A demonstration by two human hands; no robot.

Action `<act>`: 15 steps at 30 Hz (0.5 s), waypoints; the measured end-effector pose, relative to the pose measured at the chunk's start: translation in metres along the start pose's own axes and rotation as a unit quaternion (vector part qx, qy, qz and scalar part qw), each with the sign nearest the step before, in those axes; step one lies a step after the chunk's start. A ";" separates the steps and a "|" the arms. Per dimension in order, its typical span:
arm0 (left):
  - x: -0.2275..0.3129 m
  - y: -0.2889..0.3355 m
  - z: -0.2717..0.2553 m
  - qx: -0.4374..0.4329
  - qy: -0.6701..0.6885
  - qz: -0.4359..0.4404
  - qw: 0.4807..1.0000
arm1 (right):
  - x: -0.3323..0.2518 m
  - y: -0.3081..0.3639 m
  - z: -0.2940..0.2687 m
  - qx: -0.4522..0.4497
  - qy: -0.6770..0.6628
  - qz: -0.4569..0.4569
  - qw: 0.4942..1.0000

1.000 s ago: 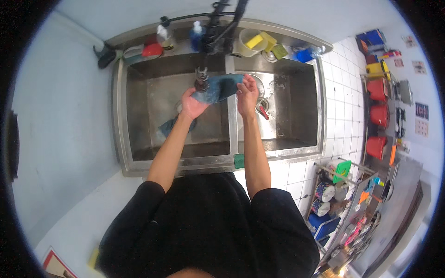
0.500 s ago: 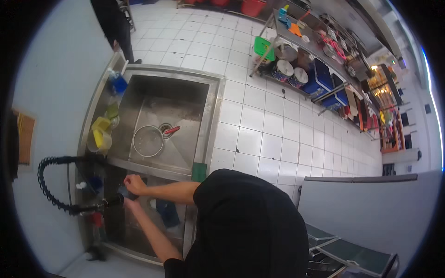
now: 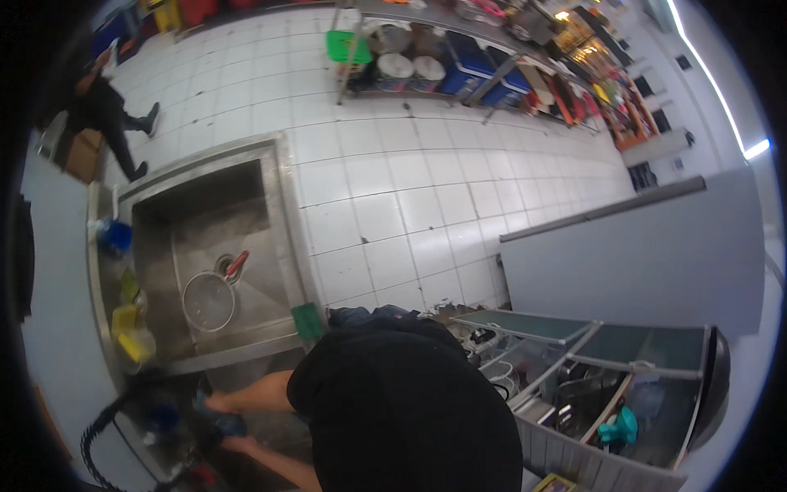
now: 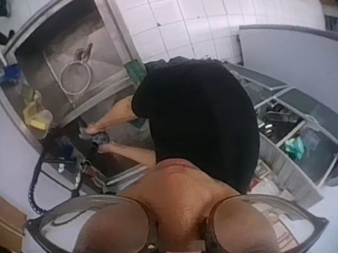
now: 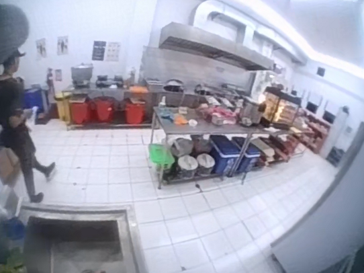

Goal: Cleaning a wok, rinsing a cloth, and preparing a bucket of cleaning solution.

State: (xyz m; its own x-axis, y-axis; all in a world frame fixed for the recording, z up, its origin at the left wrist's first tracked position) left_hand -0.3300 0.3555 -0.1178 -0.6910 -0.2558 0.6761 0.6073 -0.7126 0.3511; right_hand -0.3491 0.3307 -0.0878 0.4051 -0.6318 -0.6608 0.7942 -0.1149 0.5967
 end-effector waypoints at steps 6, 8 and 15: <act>-0.028 0.001 -0.014 -0.012 -0.209 -0.021 0.978 | -0.060 0.102 0.048 -0.093 0.026 0.070 0.993; 0.010 0.005 0.014 -0.010 -0.300 0.011 0.954 | -0.007 0.035 0.062 -0.174 -0.019 0.100 0.979; 0.059 0.147 -0.169 0.386 -0.425 0.096 0.813 | -0.024 0.089 0.062 -0.149 0.561 -0.215 0.786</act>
State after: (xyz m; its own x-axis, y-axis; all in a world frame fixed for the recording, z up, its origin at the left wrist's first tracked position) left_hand -0.3475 0.1252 -0.1352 -0.2332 0.4630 0.8551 0.9640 -0.0057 0.2660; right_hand -0.3162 0.2885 0.0092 0.0816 0.5078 -0.8576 0.9698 0.1580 0.1859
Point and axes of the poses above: each hand's wrist, its own y-axis away from the middle knuckle, its own z-axis out of the palm, x = y × z, the point moved 10 cm from there along -y, towards the middle knuckle, and after that the axes turned 8 degrees about -x, right-handed, at the moved point
